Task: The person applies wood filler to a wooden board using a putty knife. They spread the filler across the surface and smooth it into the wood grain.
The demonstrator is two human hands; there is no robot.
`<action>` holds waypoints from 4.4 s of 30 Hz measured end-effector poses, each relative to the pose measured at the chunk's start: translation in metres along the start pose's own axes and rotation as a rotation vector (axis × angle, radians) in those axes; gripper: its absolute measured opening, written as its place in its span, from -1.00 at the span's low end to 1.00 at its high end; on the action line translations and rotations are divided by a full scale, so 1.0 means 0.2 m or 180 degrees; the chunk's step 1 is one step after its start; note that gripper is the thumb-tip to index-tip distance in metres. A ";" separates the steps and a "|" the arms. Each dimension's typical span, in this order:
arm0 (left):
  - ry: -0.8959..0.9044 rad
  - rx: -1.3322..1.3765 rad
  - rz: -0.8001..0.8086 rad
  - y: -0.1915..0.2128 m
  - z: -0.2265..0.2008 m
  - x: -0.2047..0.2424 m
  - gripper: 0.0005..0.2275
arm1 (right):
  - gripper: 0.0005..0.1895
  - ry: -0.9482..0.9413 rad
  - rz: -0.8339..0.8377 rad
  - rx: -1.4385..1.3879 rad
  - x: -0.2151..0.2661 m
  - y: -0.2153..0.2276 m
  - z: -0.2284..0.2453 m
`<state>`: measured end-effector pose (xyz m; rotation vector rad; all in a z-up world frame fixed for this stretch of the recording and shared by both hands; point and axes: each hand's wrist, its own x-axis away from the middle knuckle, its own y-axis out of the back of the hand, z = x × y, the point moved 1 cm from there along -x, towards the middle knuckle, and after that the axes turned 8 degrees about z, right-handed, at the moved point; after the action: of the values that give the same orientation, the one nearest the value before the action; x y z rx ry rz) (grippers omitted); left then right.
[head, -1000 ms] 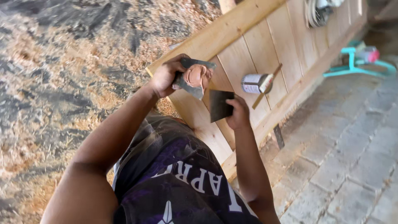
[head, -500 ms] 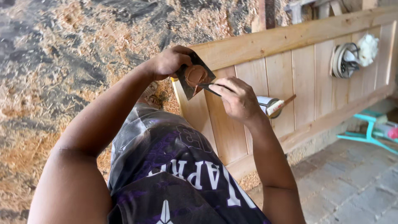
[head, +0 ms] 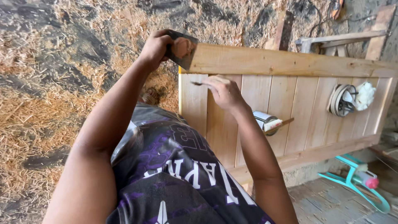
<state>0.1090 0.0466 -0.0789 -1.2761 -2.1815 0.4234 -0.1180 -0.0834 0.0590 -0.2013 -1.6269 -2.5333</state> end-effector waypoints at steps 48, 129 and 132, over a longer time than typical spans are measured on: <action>0.0747 0.0841 -0.0773 0.19 0.56 0.50 -0.86 | -0.74 -0.0389 -0.0278 0.0682 0.03 -0.82 -0.46; -0.0171 -0.0319 -0.0246 0.22 0.37 0.26 -0.75 | -0.69 -0.1092 -0.0719 0.0418 0.01 -0.50 -0.48; 0.0204 -0.0141 -0.0469 0.21 0.48 0.31 -0.72 | -0.75 -0.1015 -0.0911 0.0616 -0.01 -0.60 -0.48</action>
<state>0.0546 0.1236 -0.1581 -1.1269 -2.2236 0.2730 -0.1421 -0.1207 -0.0883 -0.3964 -2.1484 -2.6270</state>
